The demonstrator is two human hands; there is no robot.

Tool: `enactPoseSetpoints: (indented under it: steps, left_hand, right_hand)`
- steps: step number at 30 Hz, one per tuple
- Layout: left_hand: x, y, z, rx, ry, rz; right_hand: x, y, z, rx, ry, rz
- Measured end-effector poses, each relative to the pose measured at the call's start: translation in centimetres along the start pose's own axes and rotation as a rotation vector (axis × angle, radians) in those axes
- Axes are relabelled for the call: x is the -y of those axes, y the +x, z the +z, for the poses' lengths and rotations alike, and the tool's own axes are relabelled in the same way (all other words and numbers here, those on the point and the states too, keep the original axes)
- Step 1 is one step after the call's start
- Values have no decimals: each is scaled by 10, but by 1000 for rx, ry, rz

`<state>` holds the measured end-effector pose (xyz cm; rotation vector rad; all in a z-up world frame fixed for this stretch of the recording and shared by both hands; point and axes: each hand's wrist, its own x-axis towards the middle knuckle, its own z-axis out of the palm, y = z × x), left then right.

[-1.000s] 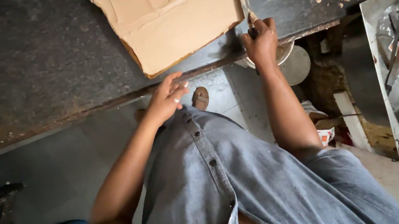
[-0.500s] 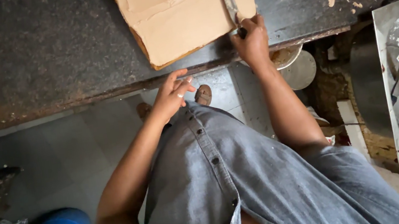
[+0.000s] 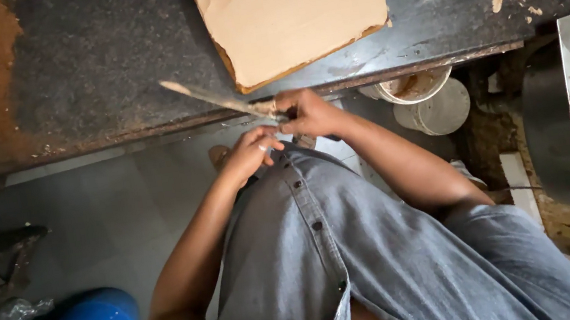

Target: The person spreads frosting across the top of a cake layer using a spatula, pours chocolate glaze onto it from a container, and spreads the chocolate glaze evenly over the cake with the spatula.

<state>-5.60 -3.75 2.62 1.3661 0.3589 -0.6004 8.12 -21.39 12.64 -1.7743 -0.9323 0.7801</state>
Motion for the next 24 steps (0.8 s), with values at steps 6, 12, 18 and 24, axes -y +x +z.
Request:
enactPoseSetpoints:
  steps: [6, 12, 18, 24]
  left_hand:
    - [-39, -12, 43, 135, -213, 473]
    - [-180, -70, 103, -110, 289, 739]
    - [-226, -82, 136, -53, 631, 849]
    - [-164, -20, 129, -90, 78, 258]
  right_hand:
    - [11, 7, 10, -446, 640, 104]
    - [-16, -75, -94, -800, -185, -66]
    - [-140, -144, -243, -1039, -406, 229]
    - [-220, -121, -295, -827, -653, 392]
